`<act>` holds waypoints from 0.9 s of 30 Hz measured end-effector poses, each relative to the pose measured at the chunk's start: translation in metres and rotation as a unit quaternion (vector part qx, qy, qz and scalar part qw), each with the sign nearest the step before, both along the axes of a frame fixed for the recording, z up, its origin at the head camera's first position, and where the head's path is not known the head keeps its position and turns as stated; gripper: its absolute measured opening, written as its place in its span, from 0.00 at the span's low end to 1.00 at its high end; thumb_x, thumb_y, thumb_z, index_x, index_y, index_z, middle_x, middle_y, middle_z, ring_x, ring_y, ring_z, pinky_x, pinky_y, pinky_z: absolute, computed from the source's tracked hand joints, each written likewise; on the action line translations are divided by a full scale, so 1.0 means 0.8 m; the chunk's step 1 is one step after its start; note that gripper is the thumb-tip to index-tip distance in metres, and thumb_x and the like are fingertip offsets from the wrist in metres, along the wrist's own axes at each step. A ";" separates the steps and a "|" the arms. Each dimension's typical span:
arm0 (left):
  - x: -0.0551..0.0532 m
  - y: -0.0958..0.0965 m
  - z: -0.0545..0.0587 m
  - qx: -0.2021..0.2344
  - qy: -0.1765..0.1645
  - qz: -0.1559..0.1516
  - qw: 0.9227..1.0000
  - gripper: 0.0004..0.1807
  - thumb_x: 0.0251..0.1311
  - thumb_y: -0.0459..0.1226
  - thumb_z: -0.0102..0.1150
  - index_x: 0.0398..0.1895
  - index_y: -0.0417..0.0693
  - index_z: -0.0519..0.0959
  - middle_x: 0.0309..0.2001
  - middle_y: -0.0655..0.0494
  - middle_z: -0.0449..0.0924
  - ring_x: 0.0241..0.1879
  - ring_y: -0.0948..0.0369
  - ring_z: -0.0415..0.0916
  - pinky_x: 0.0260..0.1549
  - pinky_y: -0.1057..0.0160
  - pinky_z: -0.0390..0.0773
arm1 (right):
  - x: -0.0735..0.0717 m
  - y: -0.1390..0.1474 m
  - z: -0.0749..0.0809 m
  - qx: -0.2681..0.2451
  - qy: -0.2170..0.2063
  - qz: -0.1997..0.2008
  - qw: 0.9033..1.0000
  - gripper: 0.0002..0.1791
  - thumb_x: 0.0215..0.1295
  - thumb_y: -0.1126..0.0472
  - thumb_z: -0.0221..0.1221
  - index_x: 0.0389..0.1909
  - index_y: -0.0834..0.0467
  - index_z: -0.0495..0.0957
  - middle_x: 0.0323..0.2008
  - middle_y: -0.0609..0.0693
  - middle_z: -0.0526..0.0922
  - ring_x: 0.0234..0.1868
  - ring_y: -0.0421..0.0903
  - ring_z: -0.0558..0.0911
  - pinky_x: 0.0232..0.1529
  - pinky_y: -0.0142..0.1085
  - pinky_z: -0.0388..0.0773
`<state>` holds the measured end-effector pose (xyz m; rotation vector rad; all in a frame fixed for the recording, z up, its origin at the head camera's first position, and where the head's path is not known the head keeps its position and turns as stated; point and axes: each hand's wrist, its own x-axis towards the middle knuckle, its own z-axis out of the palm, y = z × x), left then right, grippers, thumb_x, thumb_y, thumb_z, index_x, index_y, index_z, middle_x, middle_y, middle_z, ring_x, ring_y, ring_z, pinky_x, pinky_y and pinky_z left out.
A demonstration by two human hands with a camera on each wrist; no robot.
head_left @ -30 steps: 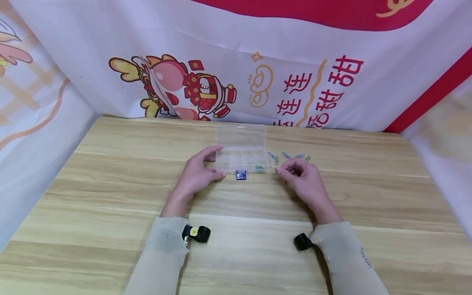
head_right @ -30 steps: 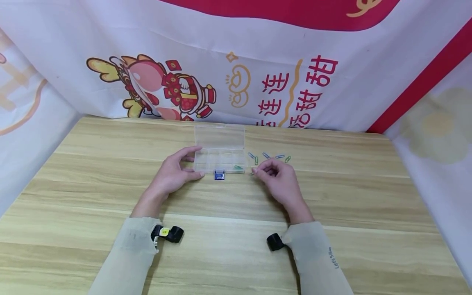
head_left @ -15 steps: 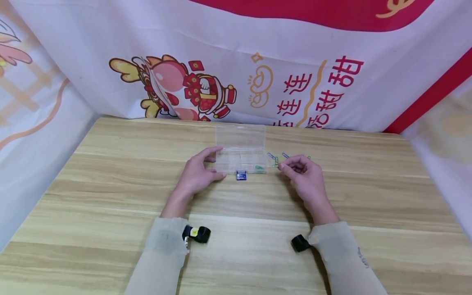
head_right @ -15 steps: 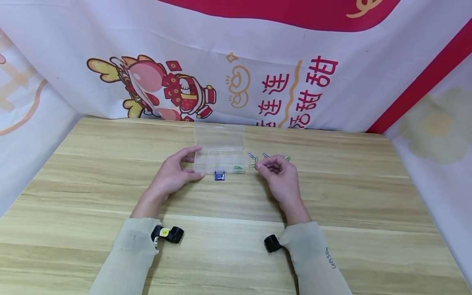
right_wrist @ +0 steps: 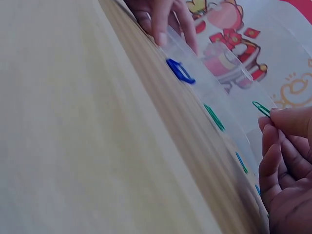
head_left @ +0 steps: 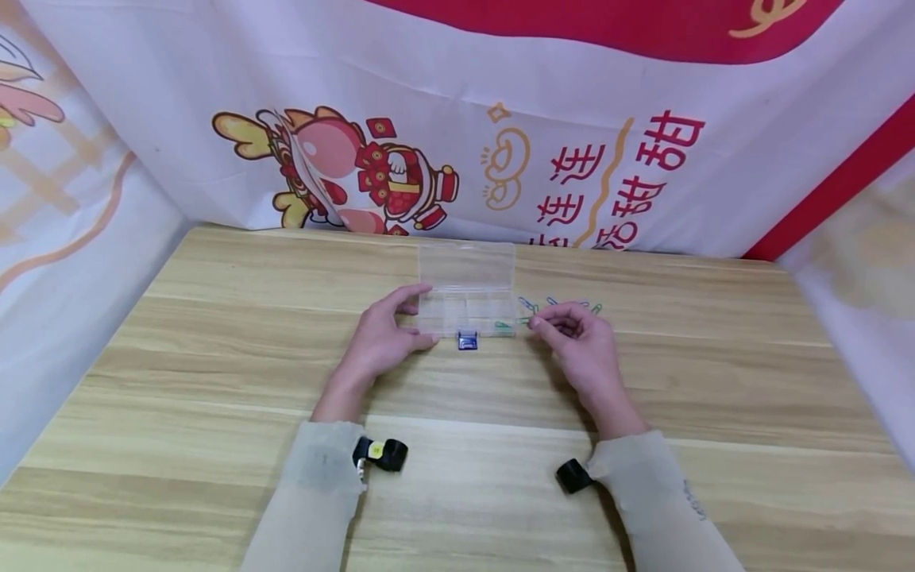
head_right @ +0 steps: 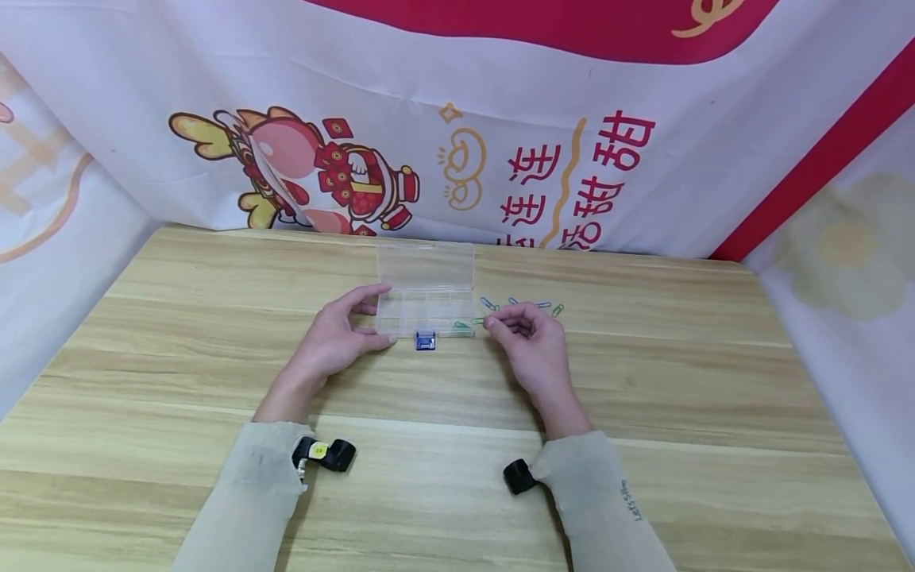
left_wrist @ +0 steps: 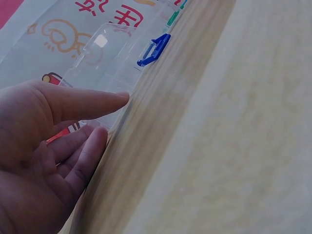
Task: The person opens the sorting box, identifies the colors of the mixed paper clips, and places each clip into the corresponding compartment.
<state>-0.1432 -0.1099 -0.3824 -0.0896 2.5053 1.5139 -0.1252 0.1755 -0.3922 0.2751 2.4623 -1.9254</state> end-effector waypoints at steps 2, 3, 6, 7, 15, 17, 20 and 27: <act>0.000 0.000 0.000 -0.001 0.001 0.000 1.000 0.43 0.60 0.31 0.77 0.78 0.66 0.73 0.67 0.47 0.77 0.51 0.51 0.84 0.53 0.55 0.86 | 0.001 -0.006 -0.001 0.006 0.004 0.011 1.000 0.11 0.70 0.56 0.72 0.47 0.56 0.86 0.40 0.45 0.87 0.42 0.42 0.82 0.38 0.29 0.81; 0.000 -0.001 0.000 0.000 0.000 0.000 1.000 0.43 0.60 0.31 0.77 0.78 0.66 0.73 0.67 0.47 0.77 0.51 0.51 0.84 0.53 0.55 0.85 | 0.001 -0.010 -0.001 0.009 0.004 0.017 1.000 0.10 0.70 0.56 0.72 0.47 0.56 0.86 0.41 0.45 0.87 0.43 0.43 0.82 0.39 0.29 0.81; 0.000 -0.001 0.000 0.000 -0.001 0.000 1.000 0.43 0.60 0.31 0.77 0.78 0.66 0.73 0.67 0.47 0.77 0.52 0.51 0.84 0.54 0.55 0.85 | 0.001 -0.018 -0.002 0.020 0.005 0.033 0.999 0.09 0.70 0.57 0.72 0.46 0.56 0.87 0.42 0.48 0.87 0.44 0.45 0.82 0.41 0.29 0.82; 0.000 -0.001 0.000 0.000 -0.001 0.000 1.000 0.44 0.60 0.31 0.77 0.78 0.66 0.73 0.67 0.47 0.77 0.52 0.51 0.84 0.54 0.55 0.85 | 0.001 -0.020 -0.003 0.025 0.005 0.037 0.999 0.09 0.70 0.58 0.72 0.46 0.56 0.87 0.43 0.49 0.87 0.44 0.45 0.82 0.41 0.30 0.82; -0.003 -0.002 0.000 0.001 0.006 0.000 1.000 0.44 0.59 0.30 0.78 0.78 0.65 0.73 0.67 0.47 0.77 0.53 0.50 0.84 0.56 0.53 0.85 | 0.001 -0.030 -0.005 0.078 0.009 0.049 0.996 0.07 0.72 0.58 0.70 0.46 0.55 0.87 0.44 0.51 0.86 0.44 0.46 0.81 0.44 0.30 0.80; -0.003 -0.002 -0.001 0.002 0.006 0.000 1.000 0.44 0.58 0.30 0.78 0.78 0.65 0.73 0.67 0.47 0.77 0.54 0.49 0.84 0.57 0.52 0.85 | 0.001 -0.032 -0.004 0.076 0.004 0.045 0.996 0.07 0.72 0.57 0.70 0.46 0.54 0.87 0.44 0.50 0.86 0.44 0.46 0.80 0.42 0.30 0.79; -0.003 -0.003 -0.002 0.004 0.004 0.001 1.000 0.44 0.58 0.29 0.78 0.78 0.65 0.73 0.67 0.47 0.77 0.55 0.49 0.84 0.58 0.52 0.85 | 0.000 -0.035 -0.004 0.059 0.001 0.028 0.998 0.08 0.72 0.56 0.70 0.46 0.55 0.86 0.43 0.50 0.86 0.43 0.46 0.80 0.41 0.29 0.79; -0.002 -0.002 -0.002 0.004 0.005 -0.002 1.000 0.45 0.58 0.29 0.77 0.78 0.65 0.73 0.68 0.47 0.77 0.55 0.49 0.84 0.58 0.52 0.86 | -0.004 -0.037 -0.004 0.035 0.008 -0.004 0.999 0.09 0.73 0.56 0.70 0.46 0.57 0.86 0.43 0.49 0.85 0.43 0.46 0.79 0.37 0.27 0.79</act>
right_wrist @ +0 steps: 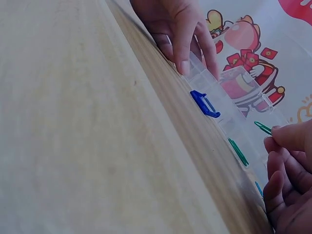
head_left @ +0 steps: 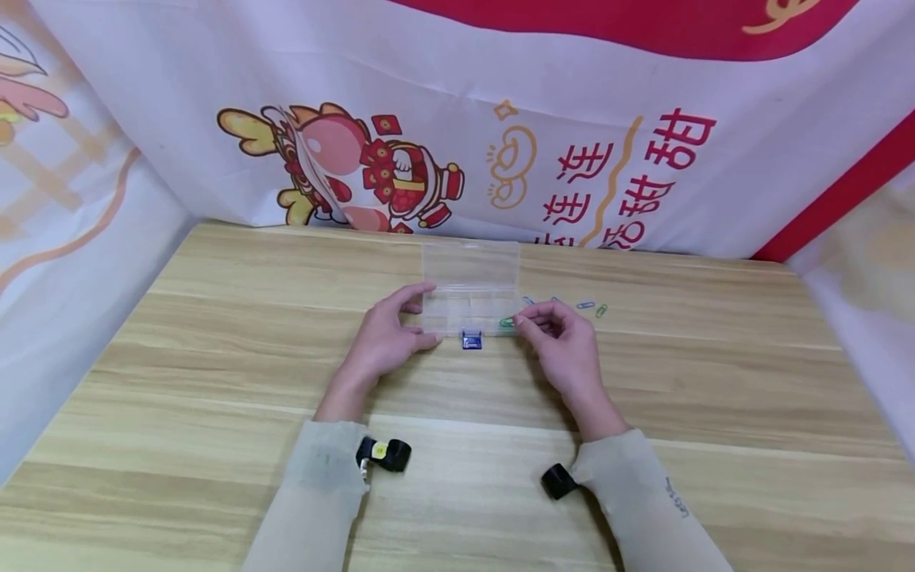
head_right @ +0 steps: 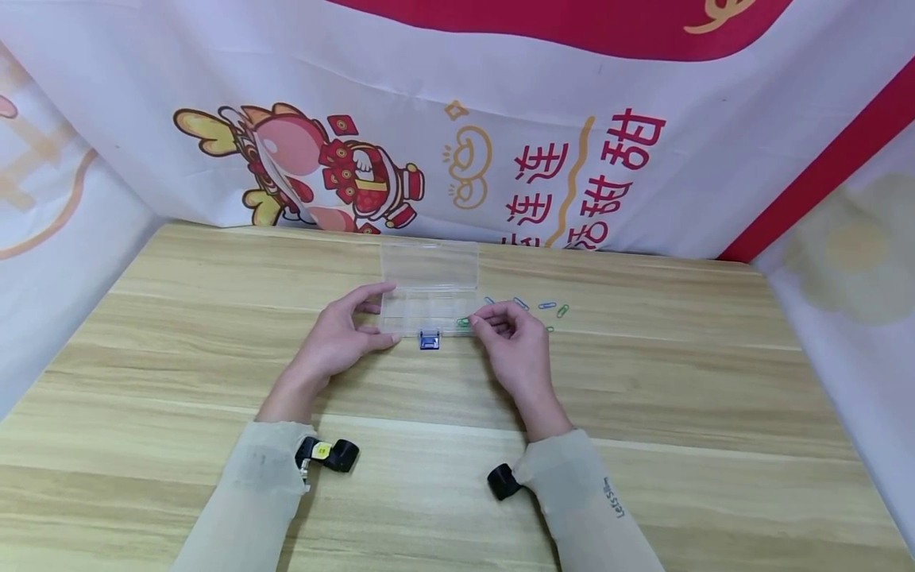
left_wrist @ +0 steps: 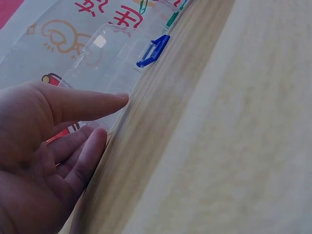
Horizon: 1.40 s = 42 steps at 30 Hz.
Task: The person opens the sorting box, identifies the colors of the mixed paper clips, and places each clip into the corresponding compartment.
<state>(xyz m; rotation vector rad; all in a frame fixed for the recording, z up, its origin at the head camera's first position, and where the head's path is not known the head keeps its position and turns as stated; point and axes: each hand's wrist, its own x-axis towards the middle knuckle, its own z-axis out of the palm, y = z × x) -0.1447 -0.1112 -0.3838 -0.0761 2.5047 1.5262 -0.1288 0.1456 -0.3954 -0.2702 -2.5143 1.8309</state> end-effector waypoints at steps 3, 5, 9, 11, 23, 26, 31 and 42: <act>-0.001 0.001 -0.001 0.001 -0.001 -0.001 1.000 0.44 0.59 0.29 0.77 0.78 0.65 0.73 0.68 0.47 0.77 0.55 0.48 0.84 0.58 0.52 0.86 | 0.000 0.001 -0.001 0.000 -0.001 -0.002 1.000 0.09 0.73 0.56 0.69 0.47 0.57 0.86 0.43 0.49 0.85 0.43 0.46 0.79 0.38 0.28 0.79; -0.001 0.001 -0.001 0.001 -0.001 -0.003 1.000 0.44 0.59 0.29 0.77 0.78 0.65 0.73 0.68 0.47 0.77 0.56 0.48 0.84 0.58 0.51 0.86 | -0.001 0.002 -0.001 0.003 -0.002 -0.006 1.000 0.09 0.73 0.56 0.69 0.47 0.56 0.86 0.43 0.49 0.85 0.44 0.46 0.79 0.39 0.28 0.79; 0.000 0.000 0.000 0.002 -0.001 -0.006 1.000 0.44 0.59 0.29 0.77 0.78 0.65 0.73 0.68 0.46 0.76 0.55 0.49 0.84 0.58 0.52 0.86 | -0.001 0.003 -0.001 0.006 -0.004 -0.009 1.000 0.08 0.73 0.57 0.69 0.47 0.56 0.86 0.43 0.49 0.85 0.44 0.45 0.79 0.40 0.28 0.79; 0.000 -0.001 0.000 0.002 0.000 -0.008 1.000 0.44 0.59 0.29 0.77 0.78 0.65 0.73 0.68 0.46 0.76 0.55 0.49 0.84 0.58 0.52 0.86 | -0.001 0.003 0.000 0.005 -0.009 -0.008 1.000 0.08 0.73 0.57 0.69 0.47 0.55 0.86 0.43 0.48 0.85 0.44 0.45 0.79 0.39 0.28 0.79; 0.001 -0.003 0.002 0.006 0.000 -0.011 1.000 0.44 0.60 0.28 0.76 0.78 0.65 0.73 0.68 0.47 0.75 0.56 0.48 0.83 0.59 0.52 0.86 | 0.001 0.004 0.000 0.048 -0.019 0.025 0.998 0.07 0.73 0.57 0.69 0.46 0.55 0.87 0.44 0.52 0.86 0.44 0.47 0.80 0.44 0.32 0.80; 0.001 -0.003 0.001 0.007 -0.001 -0.010 1.000 0.44 0.60 0.28 0.76 0.78 0.65 0.73 0.68 0.46 0.75 0.56 0.48 0.83 0.59 0.51 0.86 | 0.000 0.005 -0.001 0.053 -0.019 0.029 0.998 0.07 0.72 0.56 0.70 0.45 0.54 0.87 0.43 0.51 0.86 0.44 0.47 0.81 0.43 0.31 0.80; 0.000 -0.003 -0.001 0.007 -0.001 -0.007 1.000 0.44 0.60 0.28 0.76 0.78 0.66 0.73 0.68 0.47 0.76 0.56 0.47 0.84 0.60 0.51 0.86 | -0.001 0.005 -0.002 0.054 -0.021 0.032 0.998 0.08 0.72 0.56 0.70 0.46 0.53 0.86 0.44 0.51 0.86 0.45 0.47 0.81 0.44 0.32 0.81; 0.000 -0.002 -0.004 0.013 -0.002 -0.005 1.000 0.44 0.59 0.28 0.77 0.77 0.67 0.74 0.68 0.47 0.76 0.56 0.48 0.84 0.60 0.51 0.86 | 0.005 0.005 -0.005 0.075 -0.001 0.030 0.997 0.08 0.72 0.54 0.70 0.45 0.52 0.87 0.43 0.50 0.87 0.44 0.46 0.81 0.44 0.30 0.79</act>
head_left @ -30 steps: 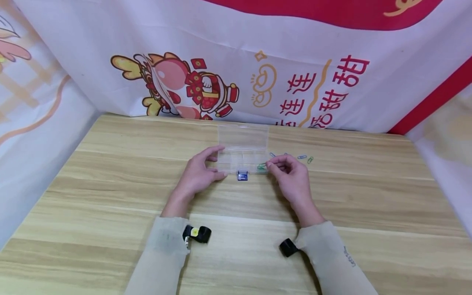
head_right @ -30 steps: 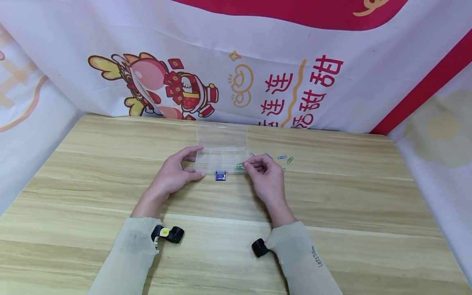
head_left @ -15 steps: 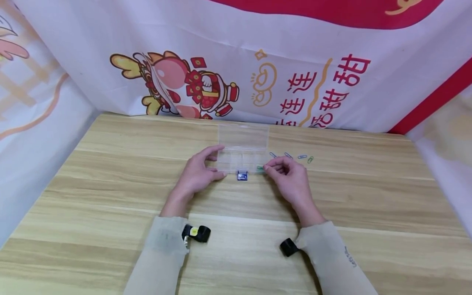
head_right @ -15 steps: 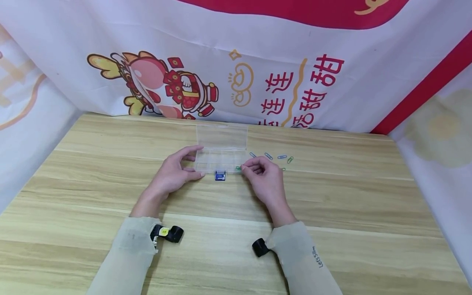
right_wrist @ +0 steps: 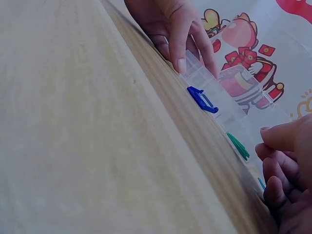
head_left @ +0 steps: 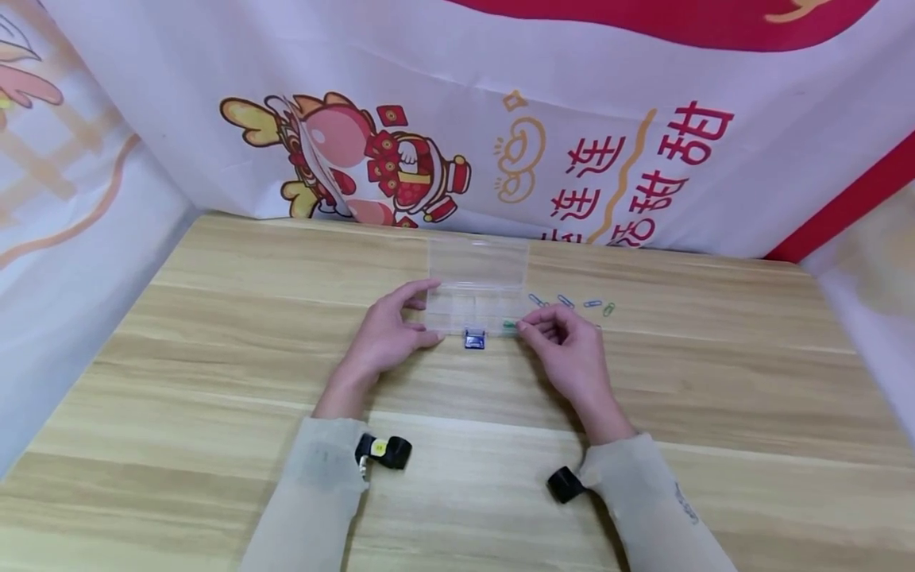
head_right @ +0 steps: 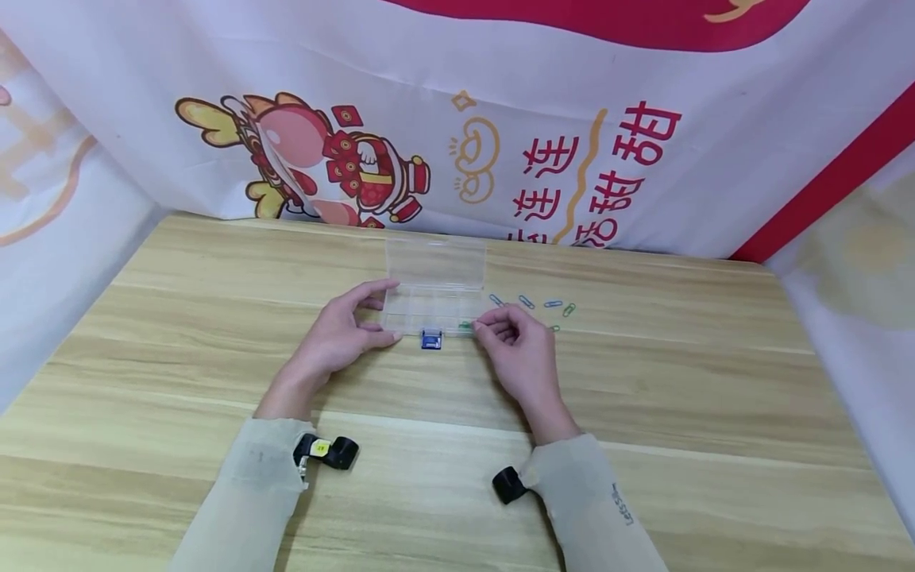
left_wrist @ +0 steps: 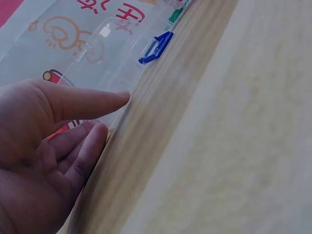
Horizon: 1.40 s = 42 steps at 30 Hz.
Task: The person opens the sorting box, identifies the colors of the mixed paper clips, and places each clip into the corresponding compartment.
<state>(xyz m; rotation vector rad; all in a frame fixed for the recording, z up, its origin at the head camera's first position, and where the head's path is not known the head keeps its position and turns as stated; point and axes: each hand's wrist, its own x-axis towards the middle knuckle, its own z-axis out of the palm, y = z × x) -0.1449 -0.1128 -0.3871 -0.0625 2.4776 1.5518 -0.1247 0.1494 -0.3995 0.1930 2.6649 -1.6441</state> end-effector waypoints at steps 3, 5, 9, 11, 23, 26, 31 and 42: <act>0.002 0.000 0.000 0.006 0.001 -0.003 1.000 0.45 0.58 0.28 0.77 0.78 0.66 0.73 0.68 0.48 0.76 0.56 0.48 0.84 0.60 0.51 0.86 | 0.003 0.001 -0.001 0.005 0.011 0.000 1.000 0.08 0.72 0.55 0.70 0.45 0.53 0.87 0.43 0.50 0.87 0.43 0.46 0.81 0.42 0.28 0.78; 0.003 0.000 0.000 0.008 -0.002 -0.003 1.000 0.45 0.58 0.27 0.77 0.78 0.66 0.73 0.68 0.48 0.76 0.56 0.48 0.84 0.59 0.52 0.86 | 0.005 0.001 -0.003 0.009 0.013 -0.001 1.000 0.07 0.72 0.55 0.70 0.45 0.53 0.87 0.42 0.50 0.87 0.43 0.46 0.81 0.41 0.28 0.78; 0.006 0.000 -0.003 0.007 -0.008 -0.003 1.000 0.45 0.58 0.27 0.76 0.78 0.67 0.73 0.68 0.48 0.75 0.56 0.48 0.84 0.60 0.52 0.86 | 0.007 0.000 -0.008 0.016 0.013 -0.003 1.000 0.08 0.72 0.55 0.70 0.45 0.53 0.87 0.42 0.50 0.87 0.42 0.46 0.81 0.41 0.28 0.78; 0.008 0.000 -0.004 0.007 -0.010 -0.003 1.000 0.45 0.58 0.28 0.76 0.78 0.68 0.73 0.69 0.48 0.75 0.57 0.48 0.84 0.60 0.52 0.86 | 0.008 0.000 -0.010 0.017 0.010 -0.005 1.000 0.07 0.72 0.55 0.70 0.45 0.53 0.87 0.42 0.50 0.87 0.43 0.46 0.81 0.42 0.29 0.78; 0.005 0.004 -0.005 0.007 0.005 -0.014 1.000 0.46 0.57 0.27 0.77 0.77 0.67 0.73 0.70 0.49 0.75 0.60 0.47 0.84 0.63 0.52 0.85 | 0.014 0.005 -0.013 0.031 0.029 -0.014 0.999 0.07 0.73 0.55 0.69 0.45 0.54 0.87 0.41 0.51 0.87 0.42 0.46 0.80 0.40 0.28 0.78; 0.001 0.005 -0.001 -0.003 0.016 -0.016 1.000 0.46 0.56 0.28 0.78 0.77 0.65 0.74 0.69 0.49 0.75 0.58 0.48 0.84 0.61 0.52 0.86 | 0.012 0.004 -0.011 0.028 0.033 -0.016 0.999 0.07 0.74 0.56 0.69 0.45 0.54 0.87 0.41 0.51 0.86 0.42 0.46 0.80 0.40 0.27 0.78; -0.002 0.003 0.003 -0.011 0.016 -0.015 1.000 0.45 0.57 0.27 0.78 0.77 0.65 0.74 0.69 0.49 0.76 0.57 0.48 0.84 0.59 0.53 0.87 | 0.009 0.002 -0.008 0.022 0.031 -0.016 0.999 0.07 0.74 0.56 0.68 0.46 0.55 0.86 0.42 0.52 0.86 0.42 0.46 0.80 0.41 0.27 0.78; 0.005 -0.006 0.002 -0.013 0.000 -0.004 1.000 0.45 0.58 0.29 0.78 0.77 0.68 0.74 0.69 0.50 0.75 0.58 0.49 0.84 0.60 0.53 0.86 | 0.009 0.007 -0.004 -0.029 0.065 -0.064 0.995 0.10 0.73 0.55 0.70 0.47 0.55 0.87 0.40 0.44 0.85 0.42 0.43 0.80 0.41 0.25 0.78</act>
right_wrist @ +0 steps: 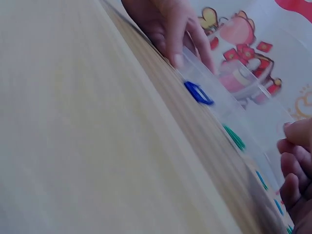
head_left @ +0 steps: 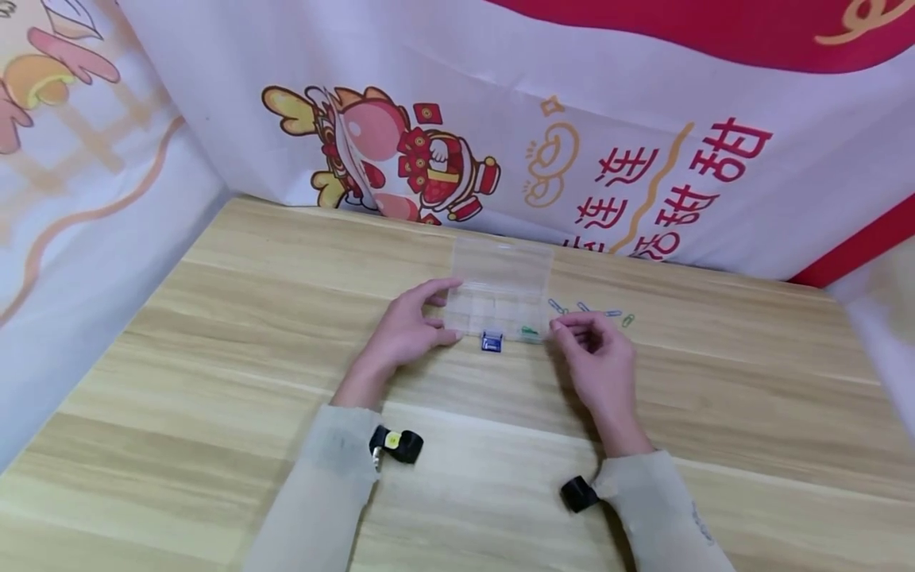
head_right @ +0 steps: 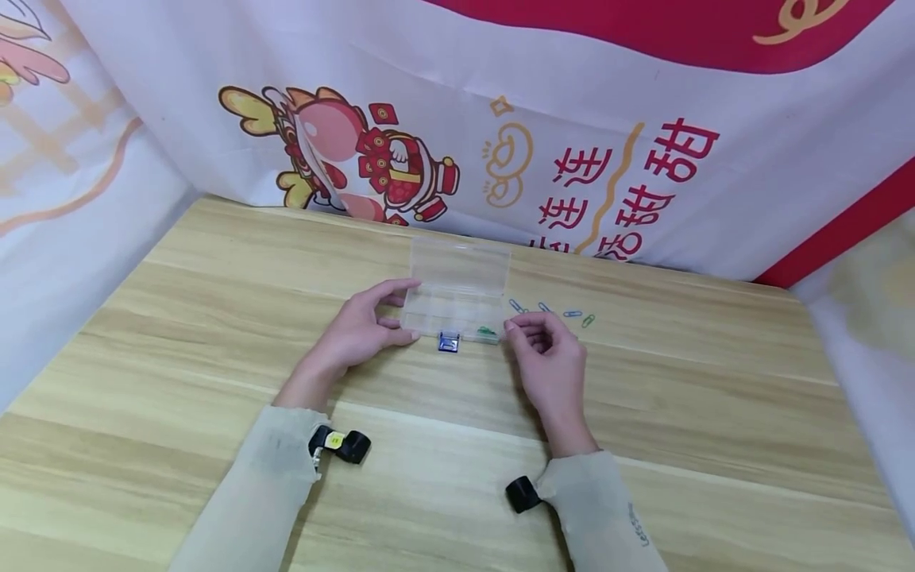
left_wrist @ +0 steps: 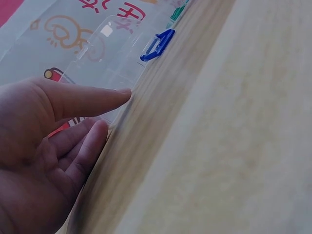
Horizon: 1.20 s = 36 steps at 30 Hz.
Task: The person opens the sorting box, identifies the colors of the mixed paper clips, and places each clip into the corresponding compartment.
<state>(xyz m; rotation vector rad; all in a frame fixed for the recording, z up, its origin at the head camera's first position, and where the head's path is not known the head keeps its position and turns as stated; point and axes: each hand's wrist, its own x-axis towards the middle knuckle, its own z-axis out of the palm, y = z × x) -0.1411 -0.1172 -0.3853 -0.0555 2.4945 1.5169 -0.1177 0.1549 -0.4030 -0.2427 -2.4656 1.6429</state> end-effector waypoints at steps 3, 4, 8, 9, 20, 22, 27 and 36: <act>0.000 -0.001 -0.002 -0.001 -0.002 0.000 1.000 0.45 0.58 0.29 0.78 0.77 0.67 0.74 0.69 0.50 0.75 0.58 0.48 0.84 0.60 0.52 0.86 | -0.001 0.021 -0.001 0.005 0.026 -0.044 0.999 0.11 0.71 0.54 0.72 0.46 0.55 0.88 0.36 0.37 0.85 0.40 0.40 0.81 0.40 0.26 0.78; 0.000 -0.001 -0.003 -0.001 -0.002 0.000 1.000 0.45 0.58 0.29 0.78 0.77 0.67 0.74 0.69 0.50 0.76 0.58 0.49 0.84 0.61 0.52 0.86 | -0.002 0.032 -0.002 0.010 0.034 -0.062 0.997 0.11 0.70 0.54 0.72 0.46 0.55 0.89 0.34 0.35 0.85 0.39 0.39 0.81 0.39 0.26 0.77; 0.001 0.001 -0.005 -0.001 -0.002 -0.002 1.000 0.45 0.57 0.29 0.78 0.77 0.67 0.74 0.69 0.50 0.76 0.58 0.49 0.85 0.60 0.53 0.86 | -0.005 0.079 -0.008 0.005 0.042 -0.127 0.991 0.10 0.66 0.54 0.75 0.43 0.54 0.91 0.30 0.32 0.84 0.35 0.37 0.79 0.31 0.24 0.75; 0.001 0.002 -0.006 0.000 -0.002 -0.003 1.000 0.45 0.57 0.29 0.78 0.77 0.67 0.74 0.69 0.50 0.76 0.58 0.49 0.85 0.60 0.53 0.86 | -0.005 0.090 -0.009 0.003 0.035 -0.141 0.989 0.09 0.66 0.54 0.75 0.43 0.53 0.92 0.30 0.32 0.84 0.35 0.37 0.79 0.29 0.24 0.75; 0.003 0.006 -0.003 0.008 -0.004 -0.003 1.000 0.45 0.57 0.29 0.78 0.77 0.66 0.74 0.69 0.49 0.76 0.57 0.49 0.85 0.60 0.53 0.86 | -0.002 0.119 -0.009 0.127 -0.067 -0.066 0.988 0.19 0.67 0.46 0.74 0.53 0.51 0.91 0.45 0.39 0.84 0.42 0.35 0.78 0.40 0.22 0.74; 0.002 0.007 -0.002 0.012 -0.003 -0.004 1.000 0.45 0.57 0.28 0.78 0.77 0.66 0.74 0.69 0.49 0.76 0.58 0.49 0.85 0.60 0.52 0.86 | -0.003 0.118 -0.008 0.151 -0.061 -0.044 0.986 0.18 0.68 0.47 0.73 0.54 0.51 0.91 0.49 0.45 0.85 0.43 0.37 0.77 0.41 0.23 0.73; 0.002 0.005 -0.002 0.014 -0.004 -0.003 1.000 0.45 0.57 0.28 0.78 0.77 0.67 0.74 0.69 0.49 0.75 0.58 0.48 0.84 0.60 0.53 0.86 | -0.003 0.114 -0.006 0.188 -0.048 -0.003 0.981 0.15 0.72 0.52 0.70 0.54 0.54 0.90 0.53 0.53 0.84 0.45 0.42 0.75 0.41 0.25 0.71; 0.000 -0.001 -0.001 0.020 -0.008 0.000 1.000 0.47 0.56 0.28 0.78 0.77 0.69 0.73 0.70 0.49 0.74 0.59 0.47 0.84 0.61 0.52 0.86 | -0.008 0.109 -0.005 0.200 -0.045 0.007 0.979 0.12 0.73 0.54 0.69 0.51 0.54 0.90 0.52 0.53 0.83 0.46 0.45 0.76 0.42 0.28 0.71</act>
